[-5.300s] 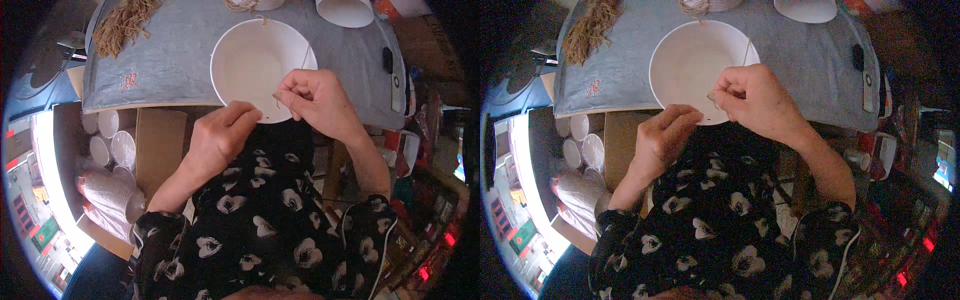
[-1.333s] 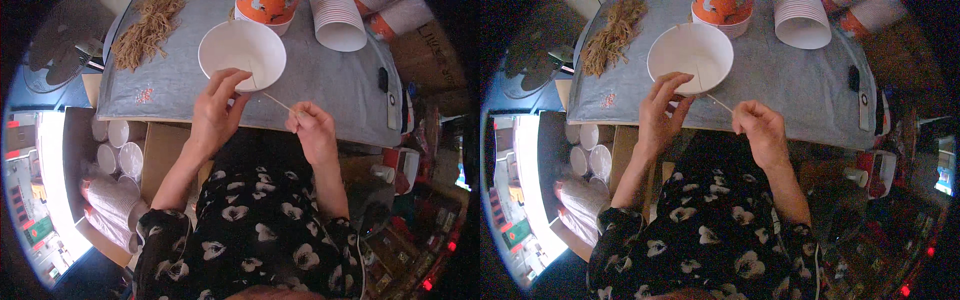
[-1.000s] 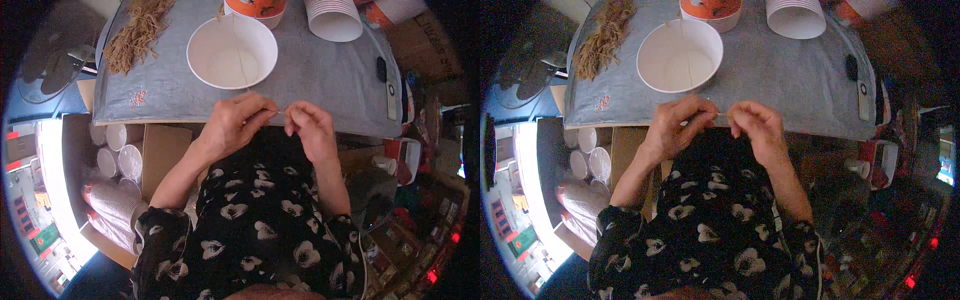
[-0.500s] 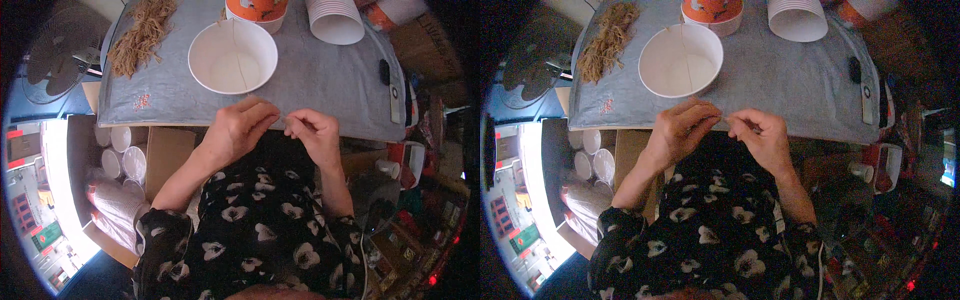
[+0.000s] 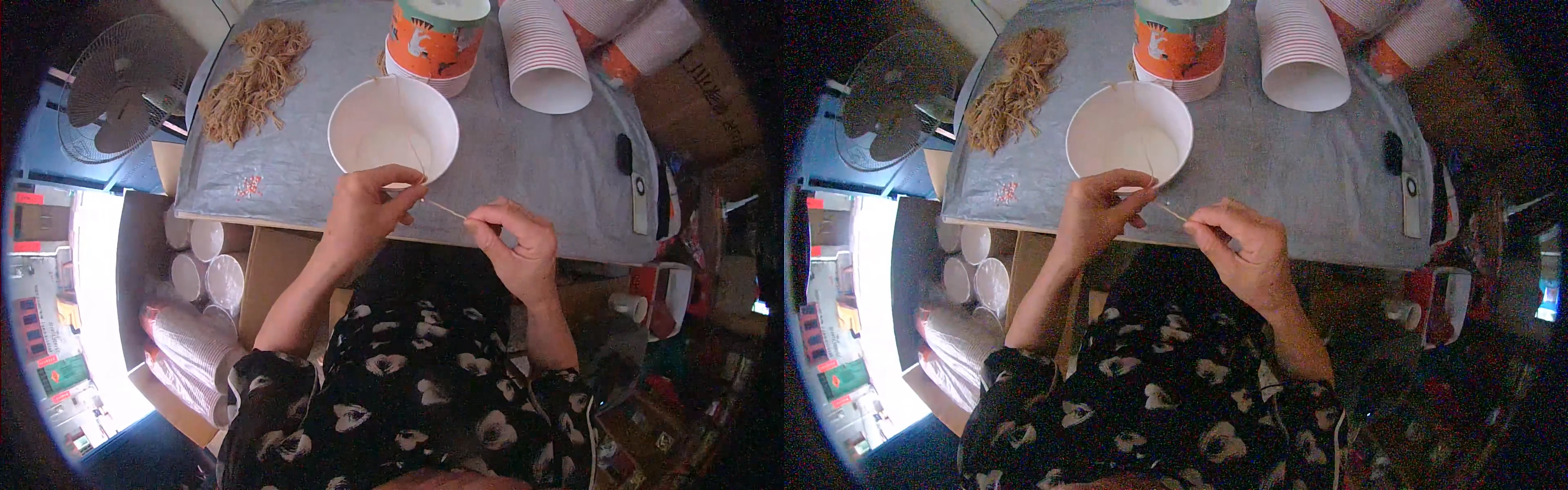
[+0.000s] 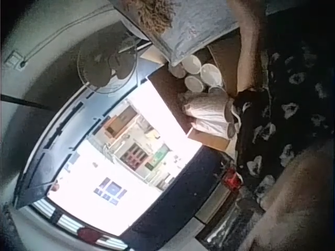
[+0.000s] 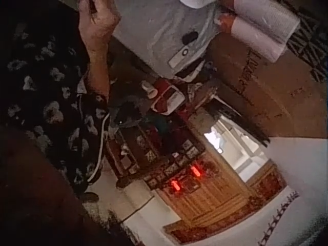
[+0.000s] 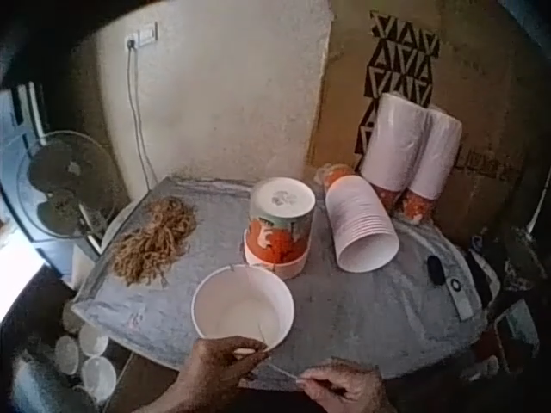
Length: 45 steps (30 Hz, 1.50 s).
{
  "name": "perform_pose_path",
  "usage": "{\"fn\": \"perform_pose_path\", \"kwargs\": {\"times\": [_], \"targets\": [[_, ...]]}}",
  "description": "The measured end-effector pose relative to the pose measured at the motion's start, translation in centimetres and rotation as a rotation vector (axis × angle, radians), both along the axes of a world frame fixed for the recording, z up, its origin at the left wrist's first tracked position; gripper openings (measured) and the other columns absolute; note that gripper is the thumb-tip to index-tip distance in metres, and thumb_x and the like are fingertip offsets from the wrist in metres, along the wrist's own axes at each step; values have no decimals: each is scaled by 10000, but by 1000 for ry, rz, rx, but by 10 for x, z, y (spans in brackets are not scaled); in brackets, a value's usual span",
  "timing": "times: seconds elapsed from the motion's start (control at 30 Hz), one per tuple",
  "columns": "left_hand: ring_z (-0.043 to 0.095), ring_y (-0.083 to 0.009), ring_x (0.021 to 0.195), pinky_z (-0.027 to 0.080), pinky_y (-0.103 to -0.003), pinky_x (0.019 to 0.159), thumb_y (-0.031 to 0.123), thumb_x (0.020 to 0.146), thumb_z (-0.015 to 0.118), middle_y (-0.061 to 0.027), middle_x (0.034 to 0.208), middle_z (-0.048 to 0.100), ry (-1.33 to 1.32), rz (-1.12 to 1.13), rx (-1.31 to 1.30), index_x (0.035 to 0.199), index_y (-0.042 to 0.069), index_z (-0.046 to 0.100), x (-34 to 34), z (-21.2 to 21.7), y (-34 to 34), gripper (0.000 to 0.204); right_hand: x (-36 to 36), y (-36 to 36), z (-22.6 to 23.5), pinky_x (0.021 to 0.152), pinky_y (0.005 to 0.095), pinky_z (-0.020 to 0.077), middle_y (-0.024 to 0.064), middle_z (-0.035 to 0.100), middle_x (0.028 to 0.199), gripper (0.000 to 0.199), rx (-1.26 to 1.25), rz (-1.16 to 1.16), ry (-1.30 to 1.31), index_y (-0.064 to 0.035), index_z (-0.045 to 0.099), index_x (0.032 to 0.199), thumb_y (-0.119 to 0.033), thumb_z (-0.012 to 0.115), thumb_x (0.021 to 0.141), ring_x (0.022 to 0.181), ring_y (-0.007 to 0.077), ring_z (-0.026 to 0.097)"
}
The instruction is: Manually attaching string handles to paper buckets at a workstation.
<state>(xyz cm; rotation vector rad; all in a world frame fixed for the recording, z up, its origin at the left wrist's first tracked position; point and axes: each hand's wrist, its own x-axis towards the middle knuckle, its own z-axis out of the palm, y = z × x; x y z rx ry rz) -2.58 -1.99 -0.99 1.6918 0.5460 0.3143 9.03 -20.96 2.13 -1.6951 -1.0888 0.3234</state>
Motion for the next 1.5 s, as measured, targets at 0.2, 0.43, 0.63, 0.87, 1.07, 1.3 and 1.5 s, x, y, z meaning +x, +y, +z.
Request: {"fn": "perform_pose_path", "kwargs": {"times": [0.2,0.43,0.63,0.87,1.07,1.3,1.5], "targets": [[616,-56,536,376,-180,405,179,968,633,-66,989,735,15,-30,-202,1081,39,688,-1,8,7,188,1,4,4,633,246,467,69,651,826,76,10,15,-9,25,669,911,38,698,842,705,120,587],[587,-50,522,385,-163,436,252,1029,518,-68,1083,716,-177,-98,-399,1151,39,636,-9,31,8,273,-7,18,16,650,261,502,81,658,891,86,19,90,-151,9,668,896,32,710,825,735,136,617],[619,-68,576,445,-190,472,257,1054,454,-47,984,687,-202,-275,-277,1106,-2,623,-17,46,13,314,-10,41,40,720,339,553,107,644,1034,116,74,152,-375,-20,623,944,-41,692,852,854,267,674],[624,-92,572,466,-211,479,247,1060,405,-42,846,655,-229,-417,-203,1034,16,616,-22,39,16,314,4,67,57,675,370,524,144,624,999,62,-10,356,-301,-20,545,996,-72,540,962,807,282,654],[622,-99,594,475,-223,509,273,1061,398,-26,738,630,-250,-407,-316,1028,17,622,-21,24,20,341,20,63,50,676,379,483,153,588,848,107,-221,381,-176,-27,514,968,-130,498,989,737,277,609],[623,-102,661,507,-244,596,217,1051,448,-38,745,643,-320,-402,-260,1036,-23,667,0,12,32,325,19,62,41,696,371,482,141,586,848,101,-130,240,-187,-11,516,987,-110,493,985,746,276,596],[615,-96,676,532,-262,638,157,1023,528,-39,781,660,-353,-383,-189,1063,-17,678,4,13,31,233,25,64,33,668,342,485,112,604,839,110,-115,180,-79,-11,512,988,-104,455,1005,722,191,589]]}}
